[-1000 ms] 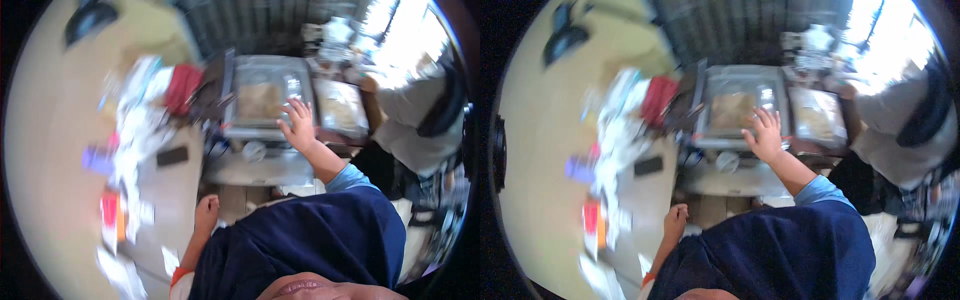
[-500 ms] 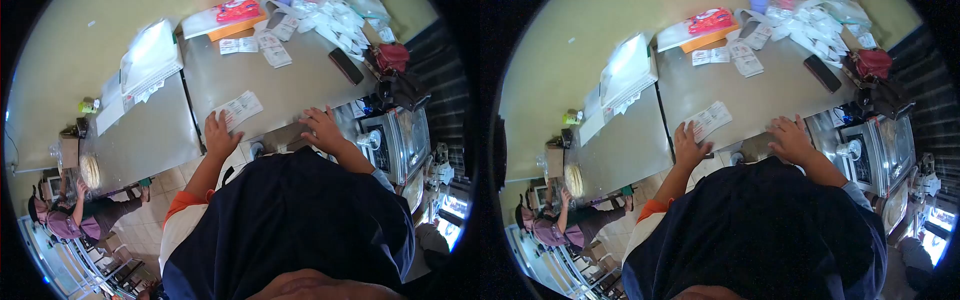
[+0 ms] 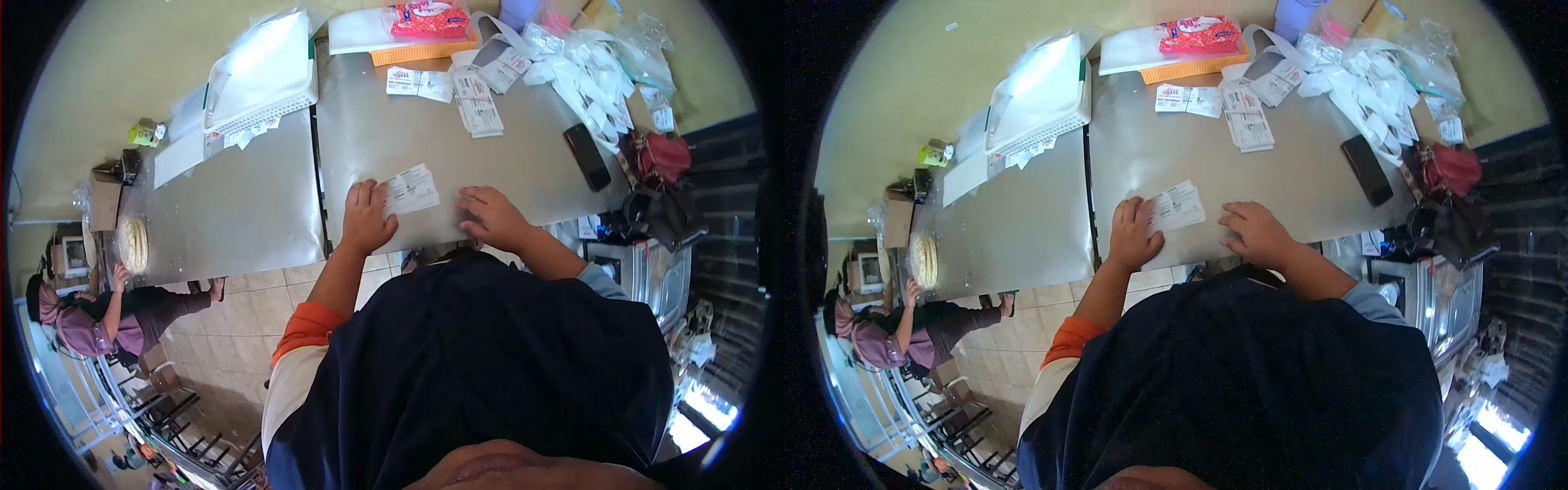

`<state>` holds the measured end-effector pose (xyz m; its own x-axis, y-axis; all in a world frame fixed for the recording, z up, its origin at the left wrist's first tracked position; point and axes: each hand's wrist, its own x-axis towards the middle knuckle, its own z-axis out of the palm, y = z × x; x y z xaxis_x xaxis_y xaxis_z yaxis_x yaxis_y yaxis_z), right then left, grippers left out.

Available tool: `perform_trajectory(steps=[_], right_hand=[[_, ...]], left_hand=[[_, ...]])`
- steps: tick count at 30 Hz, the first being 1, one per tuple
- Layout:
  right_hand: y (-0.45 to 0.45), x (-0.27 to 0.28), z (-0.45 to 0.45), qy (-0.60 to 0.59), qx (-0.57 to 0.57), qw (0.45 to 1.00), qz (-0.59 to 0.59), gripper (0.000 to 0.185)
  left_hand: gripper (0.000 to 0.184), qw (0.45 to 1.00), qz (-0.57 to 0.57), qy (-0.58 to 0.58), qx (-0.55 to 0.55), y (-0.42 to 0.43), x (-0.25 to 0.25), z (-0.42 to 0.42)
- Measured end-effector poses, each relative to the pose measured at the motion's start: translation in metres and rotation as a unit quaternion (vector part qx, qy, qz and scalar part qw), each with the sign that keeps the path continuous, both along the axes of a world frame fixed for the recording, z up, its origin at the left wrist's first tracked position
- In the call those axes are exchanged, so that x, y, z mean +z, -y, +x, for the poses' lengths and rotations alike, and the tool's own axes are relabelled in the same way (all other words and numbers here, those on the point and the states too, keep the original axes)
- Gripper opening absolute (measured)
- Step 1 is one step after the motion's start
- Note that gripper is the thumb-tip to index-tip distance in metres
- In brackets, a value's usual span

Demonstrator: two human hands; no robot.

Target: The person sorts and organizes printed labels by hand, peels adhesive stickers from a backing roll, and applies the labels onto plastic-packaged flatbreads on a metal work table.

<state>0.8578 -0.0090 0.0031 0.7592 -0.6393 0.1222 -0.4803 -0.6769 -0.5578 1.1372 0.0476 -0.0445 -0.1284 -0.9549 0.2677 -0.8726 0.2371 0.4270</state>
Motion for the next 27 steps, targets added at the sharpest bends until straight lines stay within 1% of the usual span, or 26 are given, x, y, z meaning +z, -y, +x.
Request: perform_trajectory(steps=[1,4,7,10,13,16,19,22,25,27], right_hand=[[0.013,-0.001,-0.001,0.029,-0.003,1.000,-0.003,0.031],[0.061,-0.002,-0.007,0.064,-0.034,0.997,-0.033,0.027],[0.112,-0.004,-0.020,0.104,-0.127,0.986,-0.008,0.024],[0.171,-0.006,-0.033,0.104,-0.272,0.950,0.114,0.021],[0.232,-0.018,-0.044,0.131,-0.344,0.927,0.072,0.020],[0.284,-0.027,-0.049,0.082,-0.334,0.939,0.000,0.023],[0.322,-0.037,-0.035,0.003,-0.340,0.940,-0.038,0.028],[0.344,-0.036,-0.015,-0.064,-0.317,0.936,-0.141,0.036],[0.366,-0.039,0.004,-0.126,-0.329,0.921,-0.167,0.031],[0.381,-0.039,0.002,-0.130,-0.282,0.927,-0.210,0.023]], left_hand=[[0.054,1.000,-0.024,0.015,0.004,0.000,-0.001,-0.003],[0.053,0.999,0.003,0.028,0.016,0.002,0.004,-0.007],[0.053,0.998,0.017,0.054,0.038,0.004,0.006,-0.012],[0.055,0.996,0.045,0.067,0.044,0.009,0.005,-0.014],[0.057,0.993,0.065,0.082,0.051,0.010,0.001,-0.012],[0.058,0.991,0.079,0.092,0.054,0.011,-0.002,-0.010],[0.058,0.988,0.106,0.099,0.057,0.012,0.001,-0.010],[0.058,0.988,0.115,0.089,0.053,0.014,0.005,-0.009],[0.058,0.987,0.116,0.098,0.046,0.014,0.003,-0.006],[0.057,0.988,0.112,0.100,0.038,0.016,0.003,-0.005]])
